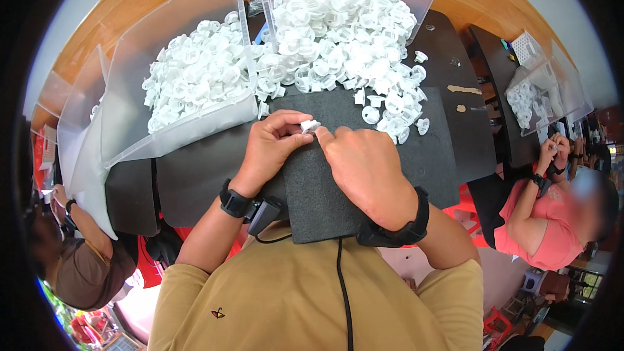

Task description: Assembling small white plastic components by hand on a workstation.

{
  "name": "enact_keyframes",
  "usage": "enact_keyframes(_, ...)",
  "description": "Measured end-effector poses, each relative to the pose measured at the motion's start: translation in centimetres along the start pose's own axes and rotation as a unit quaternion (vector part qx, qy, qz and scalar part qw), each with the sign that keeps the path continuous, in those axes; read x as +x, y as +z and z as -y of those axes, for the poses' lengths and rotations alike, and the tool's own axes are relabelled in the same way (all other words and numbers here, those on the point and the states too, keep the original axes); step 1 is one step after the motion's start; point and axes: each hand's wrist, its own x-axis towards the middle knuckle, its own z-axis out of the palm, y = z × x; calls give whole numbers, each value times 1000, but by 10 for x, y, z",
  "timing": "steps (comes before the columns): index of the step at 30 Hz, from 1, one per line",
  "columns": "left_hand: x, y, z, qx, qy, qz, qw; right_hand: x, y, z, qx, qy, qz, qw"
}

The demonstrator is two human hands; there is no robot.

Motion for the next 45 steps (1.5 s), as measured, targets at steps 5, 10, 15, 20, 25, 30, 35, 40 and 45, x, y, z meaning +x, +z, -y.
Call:
enact_keyframes(5,1,2,-1,33,19,7,999,4,-6,2,-24,-16,16,999)
enact_keyframes(10,4,-8,-3,-6,-47,46,998,5,-20,-23,66,-26,5,997)
enact_keyframes(15,0,-4,-8,-90,-37,63,993,11,-4,-17,280,66,-94,953)
enact_keyframes(20,-2,0,-15,-117,-27,120,985,18,13,-28,395,34,-56,916)
enact_keyframes(25,1,-2,-12,-54,-66,149,985,58,-40,-52,332,2,63,941)
enact_keyframes(30,1,-3,-13,-53,-42,148,987,109,-85,-24,509,-13,-170,844)
enact_keyframes(35,1,-5,-10,-34,-3,140,990,130,-10,-52,311,5,-180,933)
enact_keyframes(40,-2,0,-22,51,12,151,987,138,22,-48,197,4,-202,959)
enact_keyframes(45,2,-4,-9,7,1,167,986,141,34,-54,215,-13,-212,953)
